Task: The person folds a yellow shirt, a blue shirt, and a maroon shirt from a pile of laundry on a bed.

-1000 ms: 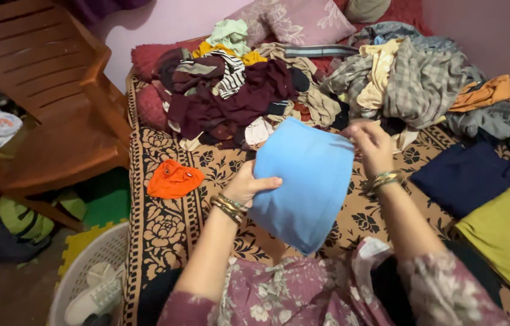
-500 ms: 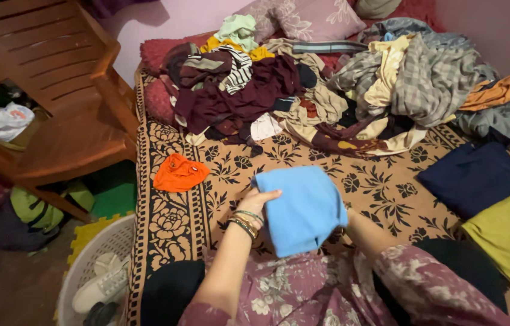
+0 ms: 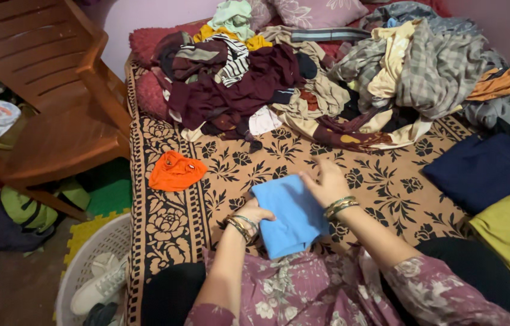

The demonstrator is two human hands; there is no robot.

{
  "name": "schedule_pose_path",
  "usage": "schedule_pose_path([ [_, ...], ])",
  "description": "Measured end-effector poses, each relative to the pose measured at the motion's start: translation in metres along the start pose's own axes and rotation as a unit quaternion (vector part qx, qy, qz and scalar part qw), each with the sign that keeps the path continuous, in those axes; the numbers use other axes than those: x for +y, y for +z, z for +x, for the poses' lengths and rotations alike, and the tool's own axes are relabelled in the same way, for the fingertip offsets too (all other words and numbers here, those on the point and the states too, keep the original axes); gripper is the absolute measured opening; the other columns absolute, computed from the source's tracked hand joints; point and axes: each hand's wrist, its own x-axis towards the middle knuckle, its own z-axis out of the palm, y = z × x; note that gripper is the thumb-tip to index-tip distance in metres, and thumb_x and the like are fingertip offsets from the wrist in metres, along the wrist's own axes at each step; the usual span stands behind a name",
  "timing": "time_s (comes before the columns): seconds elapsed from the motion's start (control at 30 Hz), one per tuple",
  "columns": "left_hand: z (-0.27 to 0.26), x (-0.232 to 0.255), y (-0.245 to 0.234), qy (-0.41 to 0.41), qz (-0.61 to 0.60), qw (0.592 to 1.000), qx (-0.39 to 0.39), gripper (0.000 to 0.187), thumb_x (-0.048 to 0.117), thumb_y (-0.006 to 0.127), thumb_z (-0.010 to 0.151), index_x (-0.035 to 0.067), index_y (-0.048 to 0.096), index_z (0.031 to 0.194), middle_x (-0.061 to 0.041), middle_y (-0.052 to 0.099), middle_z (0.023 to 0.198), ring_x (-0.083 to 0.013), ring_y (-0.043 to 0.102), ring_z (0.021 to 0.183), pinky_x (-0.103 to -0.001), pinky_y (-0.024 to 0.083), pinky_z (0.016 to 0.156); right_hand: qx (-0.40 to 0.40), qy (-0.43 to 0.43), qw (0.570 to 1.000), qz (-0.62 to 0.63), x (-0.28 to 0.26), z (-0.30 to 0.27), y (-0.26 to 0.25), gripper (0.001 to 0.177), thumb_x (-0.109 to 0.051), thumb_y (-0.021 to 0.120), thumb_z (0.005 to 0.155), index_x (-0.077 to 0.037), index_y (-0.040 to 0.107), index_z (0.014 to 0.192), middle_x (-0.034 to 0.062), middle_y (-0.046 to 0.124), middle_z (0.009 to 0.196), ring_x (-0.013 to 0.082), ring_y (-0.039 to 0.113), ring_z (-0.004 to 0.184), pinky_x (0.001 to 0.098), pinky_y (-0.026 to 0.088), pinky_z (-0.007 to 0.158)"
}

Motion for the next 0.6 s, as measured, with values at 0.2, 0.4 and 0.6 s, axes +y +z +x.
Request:
schedule_pose_path([
  [0.2, -0.007, 0.012, -0.003, -0.041, 0.024, 0.999, 0.0, 0.056, -0.016, 0.07, 0.07, -0.005, 0.064, 0.125, -0.019, 0.073, 0.109, -0.0291, 0.073, 0.097, -0.036, 0.06, 0.084, -0.073, -0.327, 0.905, -0.264, -0.047, -0.051, 0.022, 0.078, -0.061, 0.055, 0.088, -0.018, 0.043, 0.152, 0.0142, 0.031, 0.163, 0.0372, 0.022, 0.153, 0.0615, 0.014, 0.122],
  [0.4, -0.024, 0.032, 0.052, 0.182, 0.595, 0.71, 0.329, 0.051, 0.031, 0.072, 0.087, 0.005, 0.061, 0.129, -0.02, 0.06, 0.135, -0.0373, 0.051, 0.132, -0.052, 0.037, 0.113, -0.181, -0.257, 0.875, -0.368, -0.051, -0.071, 0.034, 0.105, -0.076, 0.054, 0.081, -0.016, 0.019, 0.159, 0.0178, 0.01, 0.167, 0.0391, 0.002, 0.155, 0.0711, 0.002, 0.117],
  [0.6, -0.041, 0.011, 0.085, 0.221, 0.64, 0.707, 0.206, 0.077, 0.051, 0.059, 0.091, 0.008, 0.041, 0.152, -0.013, 0.026, 0.165, -0.0389, 0.014, 0.153, -0.067, 0.009, 0.118, -0.144, -0.282, 0.877, -0.362, -0.026, -0.065, 0.055, 0.11, -0.07, 0.058, 0.077, -0.007, 0.019, 0.158, 0.0192, 0.012, 0.167, 0.0383, 0.003, 0.154, 0.0731, 0.0, 0.115],
])
